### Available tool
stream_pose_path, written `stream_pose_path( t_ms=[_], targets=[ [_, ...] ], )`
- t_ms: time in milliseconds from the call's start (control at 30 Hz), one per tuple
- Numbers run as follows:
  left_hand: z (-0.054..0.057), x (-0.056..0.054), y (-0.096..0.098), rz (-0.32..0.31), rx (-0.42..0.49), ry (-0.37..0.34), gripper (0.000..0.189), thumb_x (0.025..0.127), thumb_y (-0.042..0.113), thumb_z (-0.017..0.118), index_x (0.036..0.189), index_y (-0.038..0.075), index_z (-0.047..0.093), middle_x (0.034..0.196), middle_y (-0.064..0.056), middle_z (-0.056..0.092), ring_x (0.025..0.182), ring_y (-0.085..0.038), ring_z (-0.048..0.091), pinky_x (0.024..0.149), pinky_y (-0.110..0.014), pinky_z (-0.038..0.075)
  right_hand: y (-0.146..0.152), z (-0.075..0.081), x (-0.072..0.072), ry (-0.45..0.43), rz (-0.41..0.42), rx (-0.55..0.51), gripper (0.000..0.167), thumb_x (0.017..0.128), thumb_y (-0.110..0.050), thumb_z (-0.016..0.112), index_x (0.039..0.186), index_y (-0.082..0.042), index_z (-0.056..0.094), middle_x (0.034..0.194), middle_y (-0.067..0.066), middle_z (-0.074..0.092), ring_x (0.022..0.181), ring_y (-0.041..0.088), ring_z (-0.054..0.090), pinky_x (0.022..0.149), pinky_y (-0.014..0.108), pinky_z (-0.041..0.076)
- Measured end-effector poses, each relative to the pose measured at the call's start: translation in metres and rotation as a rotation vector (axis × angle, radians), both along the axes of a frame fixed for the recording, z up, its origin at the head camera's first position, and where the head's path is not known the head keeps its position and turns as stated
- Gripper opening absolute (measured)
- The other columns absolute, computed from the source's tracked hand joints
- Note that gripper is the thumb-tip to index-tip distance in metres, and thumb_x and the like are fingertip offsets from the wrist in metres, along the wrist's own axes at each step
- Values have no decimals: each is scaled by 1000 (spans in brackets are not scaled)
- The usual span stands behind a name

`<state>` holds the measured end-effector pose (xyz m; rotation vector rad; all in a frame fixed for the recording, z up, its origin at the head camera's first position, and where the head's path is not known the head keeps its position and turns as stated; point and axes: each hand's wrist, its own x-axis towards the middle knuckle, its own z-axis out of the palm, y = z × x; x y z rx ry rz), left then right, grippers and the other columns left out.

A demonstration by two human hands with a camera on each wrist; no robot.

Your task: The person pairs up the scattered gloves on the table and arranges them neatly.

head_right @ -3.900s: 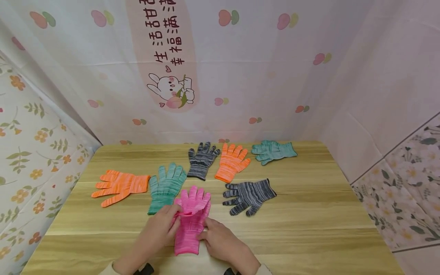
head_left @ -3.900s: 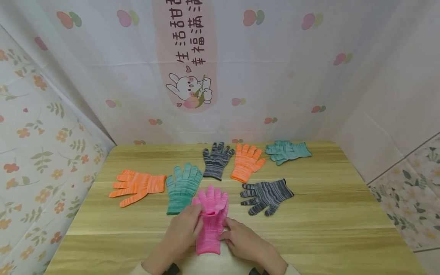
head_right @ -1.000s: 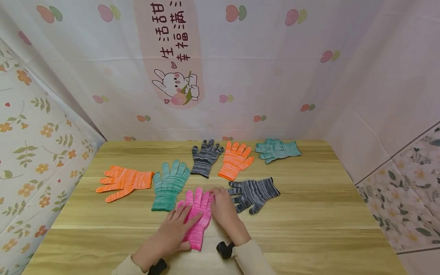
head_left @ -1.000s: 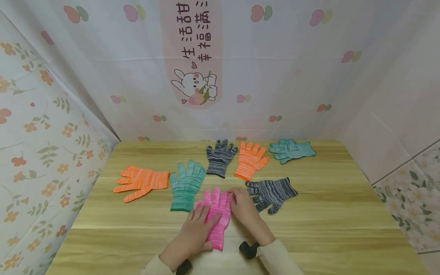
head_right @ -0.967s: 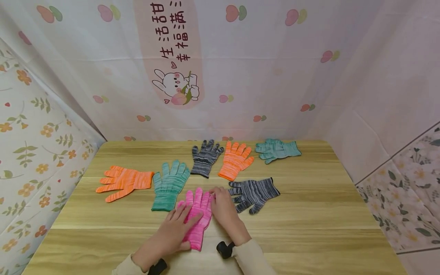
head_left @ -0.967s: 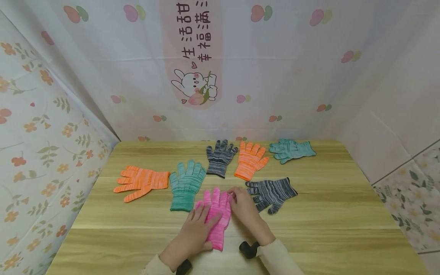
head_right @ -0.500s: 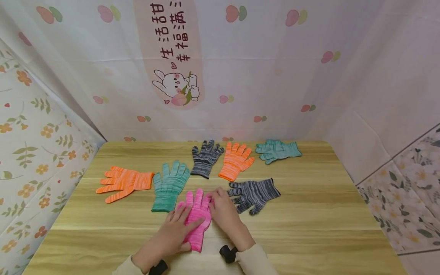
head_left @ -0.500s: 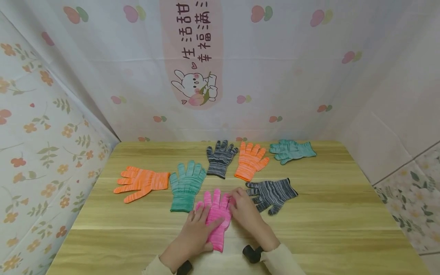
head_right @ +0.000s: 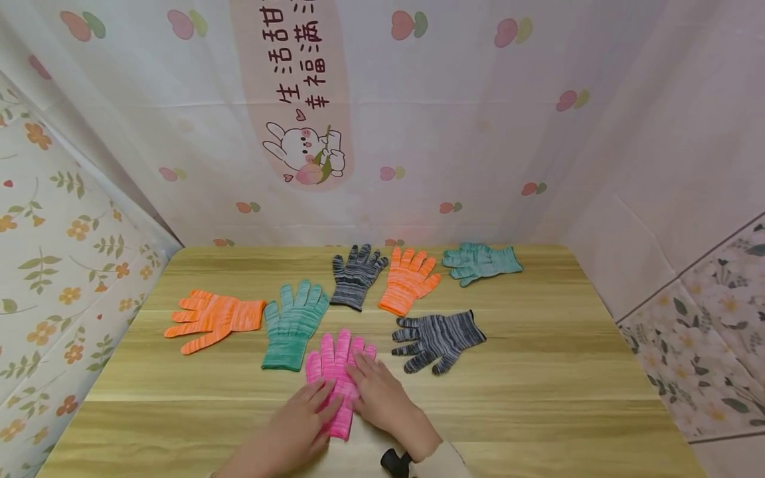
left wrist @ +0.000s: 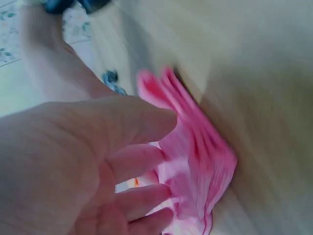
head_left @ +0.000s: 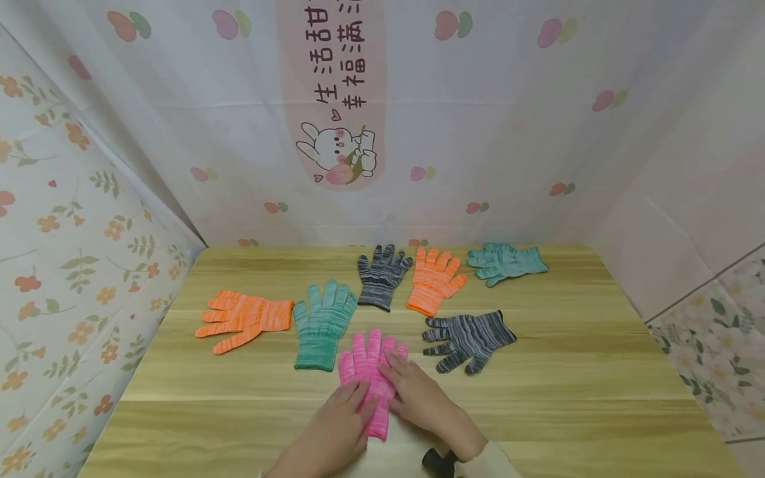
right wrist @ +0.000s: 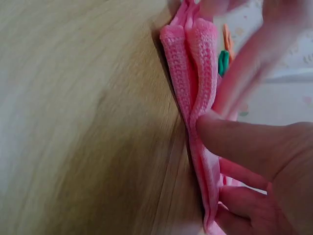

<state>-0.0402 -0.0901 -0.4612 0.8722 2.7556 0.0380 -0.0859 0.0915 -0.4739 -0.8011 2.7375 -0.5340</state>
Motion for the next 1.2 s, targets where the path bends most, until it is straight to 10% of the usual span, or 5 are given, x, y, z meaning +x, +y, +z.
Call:
stream_pose_path(
  t_ms=[233,633,1200],
  targets=[
    [-8,16,-5,33,11,-115,52,91,39,53,140,24,44,148,-9,35,134,-29,36,107,-41,37,-1,2,2,-66,0,-10,59,86,-26,64,138,-5,44,151,15,27,140,31,25,112,50,25],
    [-22,29,-29,55,66,-93,56,87,37,58,140,29,41,146,-12,37,133,-34,37,98,-50,43,-24,9,9,-32,38,57,53,85,-21,66,132,-3,51,145,22,37,135,36,33,105,45,38],
    [-29,37,-90,237,186,-167,56,85,40,59,133,14,48,143,-22,38,128,-47,36,92,-65,38,-96,7,3,33,78,85,48,83,-21,67,129,-10,56,144,18,40,134,32,37,94,39,49]
  ],
)
